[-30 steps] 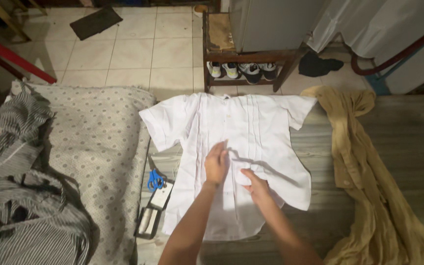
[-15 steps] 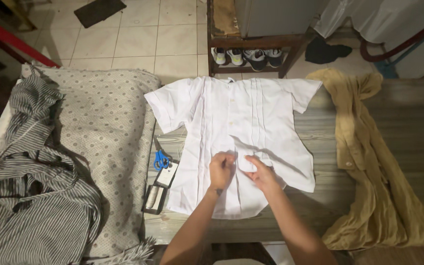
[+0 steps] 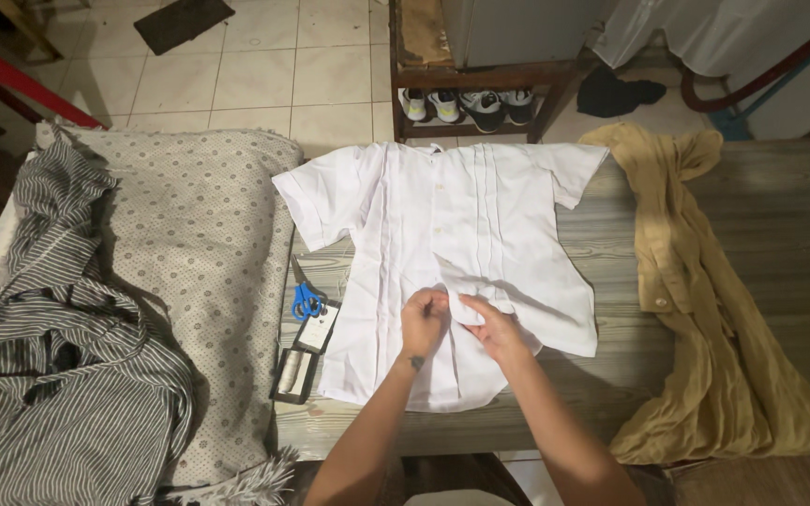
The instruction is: The person sews a button onto the front placket of a white short-sleeve shirt laid flat on a table, working the needle and thread through the fabric and button by hand, then cuts the thread with scissors and smooths the shirt with their hands.
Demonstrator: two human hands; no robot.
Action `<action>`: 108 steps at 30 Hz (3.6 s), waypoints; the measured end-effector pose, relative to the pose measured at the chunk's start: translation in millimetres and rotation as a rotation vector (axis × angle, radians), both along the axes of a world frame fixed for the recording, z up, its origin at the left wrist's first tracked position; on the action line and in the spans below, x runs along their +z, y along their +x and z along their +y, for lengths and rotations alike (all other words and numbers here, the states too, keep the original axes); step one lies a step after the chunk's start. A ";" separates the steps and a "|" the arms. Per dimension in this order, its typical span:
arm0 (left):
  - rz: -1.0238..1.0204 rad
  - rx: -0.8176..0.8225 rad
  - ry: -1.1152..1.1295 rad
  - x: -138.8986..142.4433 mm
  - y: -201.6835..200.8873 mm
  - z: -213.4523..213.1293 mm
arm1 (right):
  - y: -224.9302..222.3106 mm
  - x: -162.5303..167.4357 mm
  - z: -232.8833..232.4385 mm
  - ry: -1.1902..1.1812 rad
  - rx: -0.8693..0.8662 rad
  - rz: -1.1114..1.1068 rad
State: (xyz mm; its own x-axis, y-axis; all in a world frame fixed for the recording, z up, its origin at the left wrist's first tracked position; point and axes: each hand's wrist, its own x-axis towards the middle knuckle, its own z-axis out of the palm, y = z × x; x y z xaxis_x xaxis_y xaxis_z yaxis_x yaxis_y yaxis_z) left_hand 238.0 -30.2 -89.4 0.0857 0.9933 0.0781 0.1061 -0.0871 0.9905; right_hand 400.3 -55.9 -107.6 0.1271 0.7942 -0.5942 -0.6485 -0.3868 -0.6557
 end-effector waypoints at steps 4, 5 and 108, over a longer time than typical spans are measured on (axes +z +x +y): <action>-0.011 0.003 -0.023 0.1 -1.0 0.0 | 0.4 -0.8 -2.2 0.000 0.027 0.007; -0.003 0.006 -0.025 -0.1 -0.9 0.4 | 0.6 -1.1 -2.7 0.002 0.023 0.007; 0.447 0.354 0.191 45.5 -136.2 76.3 | -7.0 5.1 -5.2 -0.112 0.077 -0.313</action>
